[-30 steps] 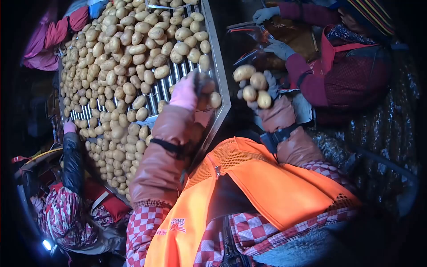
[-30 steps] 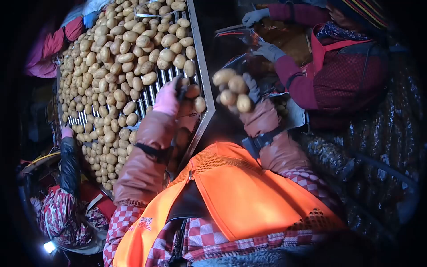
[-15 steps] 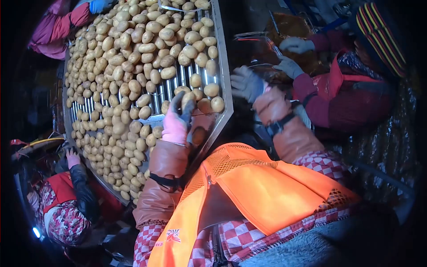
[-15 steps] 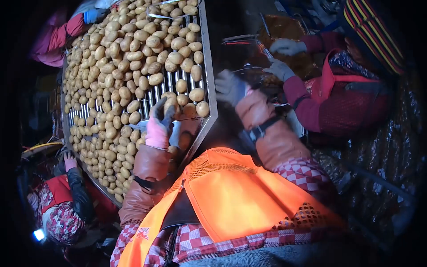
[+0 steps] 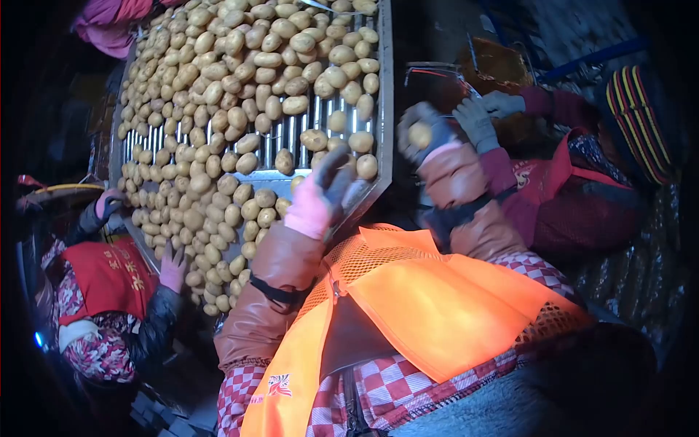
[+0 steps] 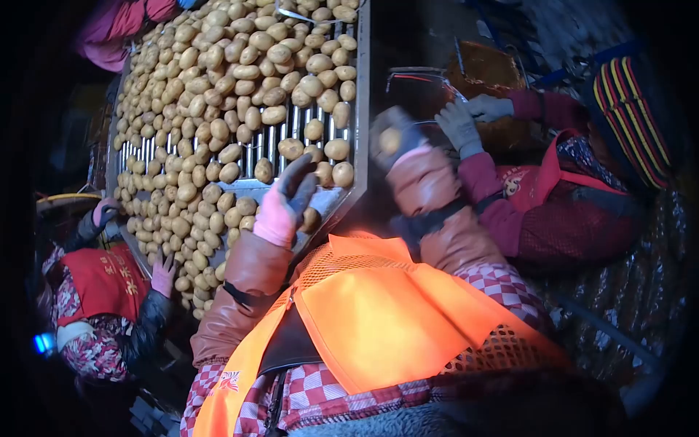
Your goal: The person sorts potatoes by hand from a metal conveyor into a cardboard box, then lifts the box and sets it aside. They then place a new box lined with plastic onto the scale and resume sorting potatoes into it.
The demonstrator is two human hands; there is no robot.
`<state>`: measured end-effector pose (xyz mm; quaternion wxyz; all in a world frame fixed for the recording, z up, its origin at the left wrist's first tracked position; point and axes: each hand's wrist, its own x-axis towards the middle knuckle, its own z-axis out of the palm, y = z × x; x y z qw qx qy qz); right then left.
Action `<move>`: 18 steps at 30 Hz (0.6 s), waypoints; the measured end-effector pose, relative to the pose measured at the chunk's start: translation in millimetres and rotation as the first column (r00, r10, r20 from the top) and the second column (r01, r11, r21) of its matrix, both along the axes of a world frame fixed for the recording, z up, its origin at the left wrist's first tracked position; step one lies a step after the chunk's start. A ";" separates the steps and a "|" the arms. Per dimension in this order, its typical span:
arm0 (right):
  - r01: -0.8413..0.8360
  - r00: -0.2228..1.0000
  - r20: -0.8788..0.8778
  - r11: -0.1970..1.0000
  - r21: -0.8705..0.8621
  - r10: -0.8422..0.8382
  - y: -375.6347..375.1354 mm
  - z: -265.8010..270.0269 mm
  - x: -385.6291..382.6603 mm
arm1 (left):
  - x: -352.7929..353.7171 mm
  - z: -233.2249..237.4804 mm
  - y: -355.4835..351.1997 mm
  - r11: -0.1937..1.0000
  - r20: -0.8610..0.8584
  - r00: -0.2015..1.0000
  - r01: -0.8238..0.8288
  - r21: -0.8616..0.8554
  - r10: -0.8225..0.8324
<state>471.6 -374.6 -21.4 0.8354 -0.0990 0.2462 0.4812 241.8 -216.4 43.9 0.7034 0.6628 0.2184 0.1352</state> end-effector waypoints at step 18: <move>-0.018 -0.466 0.390 0.432 -0.902 0.794 139.3 66.4 -123.7 | -314.6 -47.6 59.4 0.507 -0.489 0.623 0.168 0.846 0.610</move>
